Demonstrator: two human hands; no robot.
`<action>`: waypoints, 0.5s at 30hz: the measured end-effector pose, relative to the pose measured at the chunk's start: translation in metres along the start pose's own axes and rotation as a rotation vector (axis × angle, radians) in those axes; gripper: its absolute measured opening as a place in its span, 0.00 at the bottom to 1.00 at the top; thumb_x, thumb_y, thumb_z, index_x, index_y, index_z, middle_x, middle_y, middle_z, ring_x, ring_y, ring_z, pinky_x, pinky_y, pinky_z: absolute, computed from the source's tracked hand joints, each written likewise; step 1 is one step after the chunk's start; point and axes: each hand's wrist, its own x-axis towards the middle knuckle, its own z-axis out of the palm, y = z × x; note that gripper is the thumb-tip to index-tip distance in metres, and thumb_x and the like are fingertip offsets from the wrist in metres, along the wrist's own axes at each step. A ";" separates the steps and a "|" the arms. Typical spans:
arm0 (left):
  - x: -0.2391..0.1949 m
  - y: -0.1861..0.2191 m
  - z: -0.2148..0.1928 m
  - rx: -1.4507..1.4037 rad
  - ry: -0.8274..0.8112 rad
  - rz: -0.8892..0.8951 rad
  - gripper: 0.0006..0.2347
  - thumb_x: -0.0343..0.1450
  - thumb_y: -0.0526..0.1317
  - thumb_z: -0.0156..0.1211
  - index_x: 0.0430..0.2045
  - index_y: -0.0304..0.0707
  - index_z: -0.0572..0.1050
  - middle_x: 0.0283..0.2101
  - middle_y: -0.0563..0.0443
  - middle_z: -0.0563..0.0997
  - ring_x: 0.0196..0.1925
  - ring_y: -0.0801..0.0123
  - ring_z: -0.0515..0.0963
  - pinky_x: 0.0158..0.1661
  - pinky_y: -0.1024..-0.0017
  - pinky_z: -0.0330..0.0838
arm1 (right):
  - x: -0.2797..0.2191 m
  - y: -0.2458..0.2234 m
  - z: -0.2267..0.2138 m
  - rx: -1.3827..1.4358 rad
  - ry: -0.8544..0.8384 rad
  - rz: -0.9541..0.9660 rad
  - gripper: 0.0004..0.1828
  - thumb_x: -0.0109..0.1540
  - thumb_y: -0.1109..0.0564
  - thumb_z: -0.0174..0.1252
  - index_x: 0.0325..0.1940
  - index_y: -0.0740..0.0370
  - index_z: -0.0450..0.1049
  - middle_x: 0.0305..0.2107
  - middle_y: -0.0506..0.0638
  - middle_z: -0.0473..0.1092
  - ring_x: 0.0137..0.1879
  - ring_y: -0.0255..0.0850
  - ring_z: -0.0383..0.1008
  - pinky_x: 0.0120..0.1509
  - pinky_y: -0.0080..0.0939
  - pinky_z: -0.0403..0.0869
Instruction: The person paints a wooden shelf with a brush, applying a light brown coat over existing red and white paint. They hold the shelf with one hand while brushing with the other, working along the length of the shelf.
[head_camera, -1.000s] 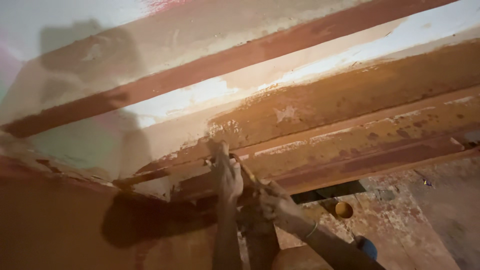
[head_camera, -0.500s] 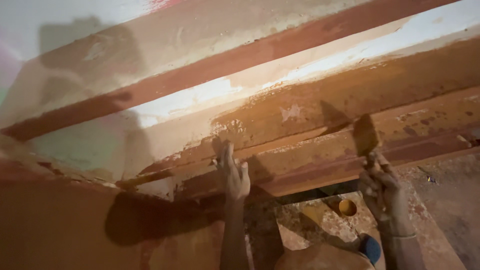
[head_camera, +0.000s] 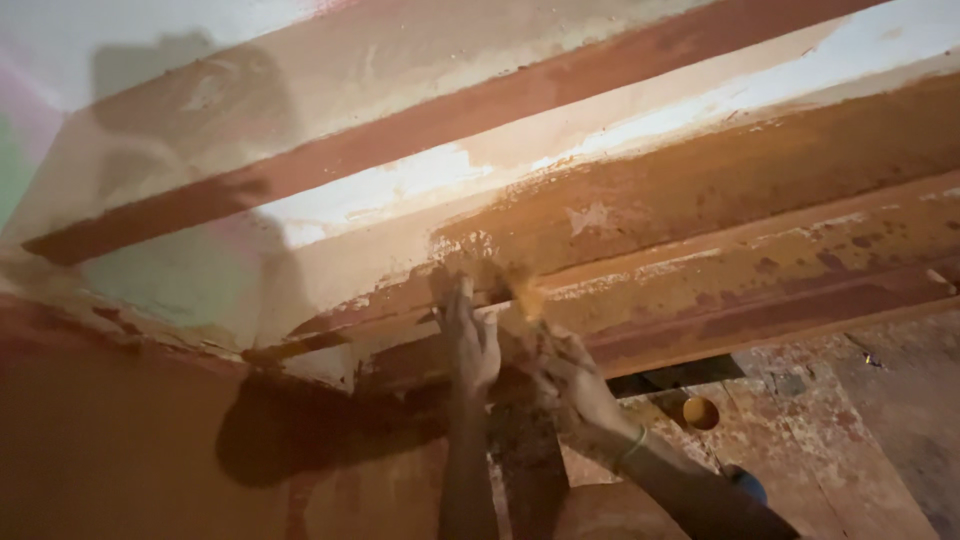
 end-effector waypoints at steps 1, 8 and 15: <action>0.002 0.001 0.001 -0.037 0.000 -0.003 0.31 0.79 0.61 0.35 0.72 0.38 0.57 0.74 0.34 0.62 0.75 0.39 0.60 0.73 0.46 0.48 | 0.003 -0.002 -0.001 0.065 -0.137 0.068 0.11 0.69 0.67 0.44 0.56 0.61 0.64 0.28 0.45 0.63 0.23 0.31 0.58 0.20 0.29 0.59; 0.000 0.003 0.001 -0.144 -0.043 -0.114 0.36 0.77 0.66 0.31 0.72 0.37 0.56 0.75 0.36 0.57 0.72 0.43 0.63 0.71 0.48 0.52 | 0.002 -0.035 -0.020 0.679 -0.507 0.422 0.15 0.72 0.62 0.50 0.62 0.69 0.64 0.30 0.48 0.67 0.26 0.30 0.59 0.22 0.25 0.60; -0.001 0.002 0.001 0.013 -0.030 -0.029 0.33 0.78 0.63 0.30 0.73 0.39 0.55 0.76 0.39 0.58 0.79 0.45 0.54 0.75 0.42 0.34 | -0.049 -0.113 -0.057 0.582 -0.373 -0.128 0.13 0.71 0.63 0.51 0.58 0.71 0.71 0.44 0.56 0.73 0.27 0.31 0.63 0.22 0.25 0.63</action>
